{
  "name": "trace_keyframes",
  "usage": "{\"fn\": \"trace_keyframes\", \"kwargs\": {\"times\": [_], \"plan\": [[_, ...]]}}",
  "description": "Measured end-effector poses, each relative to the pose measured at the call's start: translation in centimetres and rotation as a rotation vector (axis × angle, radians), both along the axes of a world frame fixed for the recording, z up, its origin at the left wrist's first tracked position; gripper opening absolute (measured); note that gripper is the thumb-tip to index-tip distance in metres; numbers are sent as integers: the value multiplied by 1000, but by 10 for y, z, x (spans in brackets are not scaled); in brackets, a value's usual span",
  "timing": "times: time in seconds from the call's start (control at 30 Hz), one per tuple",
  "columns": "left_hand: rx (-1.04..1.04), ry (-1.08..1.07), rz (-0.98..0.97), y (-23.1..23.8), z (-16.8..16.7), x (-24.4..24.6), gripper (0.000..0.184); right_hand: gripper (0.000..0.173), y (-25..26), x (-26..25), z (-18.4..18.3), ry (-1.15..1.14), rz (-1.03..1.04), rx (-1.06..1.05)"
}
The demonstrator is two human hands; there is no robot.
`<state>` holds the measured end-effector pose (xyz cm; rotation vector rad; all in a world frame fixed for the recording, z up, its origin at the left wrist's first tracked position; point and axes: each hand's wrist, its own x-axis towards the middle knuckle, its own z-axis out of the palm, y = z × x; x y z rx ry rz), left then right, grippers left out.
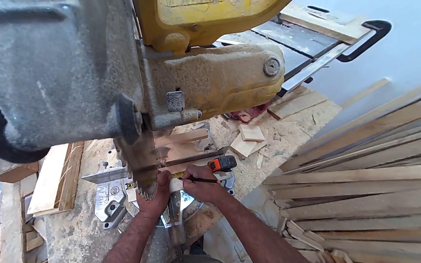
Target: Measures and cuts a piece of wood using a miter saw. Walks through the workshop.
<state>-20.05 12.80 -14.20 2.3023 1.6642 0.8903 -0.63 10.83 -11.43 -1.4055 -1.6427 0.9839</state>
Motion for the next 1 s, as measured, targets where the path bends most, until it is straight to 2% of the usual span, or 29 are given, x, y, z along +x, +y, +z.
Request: {"fn": "trace_keyframes", "kwargs": {"times": [0.3,0.33,0.4,0.47,0.5,0.57,0.6,0.63,0.7,0.77,0.8,0.87,0.9,1.0], "plan": [[-44,18,2,-1,8,1,15,14,-1,0,17,13,-32,-115],[-69,20,4,-1,11,1,16,15,-8,0,22,25,-50,-70],[-118,23,6,2,16,2,18,24,-23,2,30,-22,-130,242],[-160,28,13,2,18,2,18,27,-36,12,37,-262,-311,506],[-186,34,17,2,20,2,19,26,-39,22,40,-413,-386,506],[-291,56,28,4,30,4,21,41,-36,47,42,-632,-399,248],[-353,71,29,5,36,4,23,50,-30,58,39,-667,-360,101],[-401,87,28,6,40,5,24,54,-24,67,34,-657,-316,19],[-478,105,30,7,49,6,24,47,-14,78,32,-567,-228,1],[-519,118,16,2,66,2,27,37,-21,74,49,-535,-121,9],[-469,125,-6,-4,79,0,27,34,-31,68,62,-533,-94,44],[-316,154,-74,-31,109,-1,26,38,-57,52,88,-463,-79,133],[-305,180,-123,-51,123,1,25,42,-72,44,91,-390,-78,187],[-434,203,-323,-119,150,12,27,45,-100,37,60,-111,-75,267]]}}
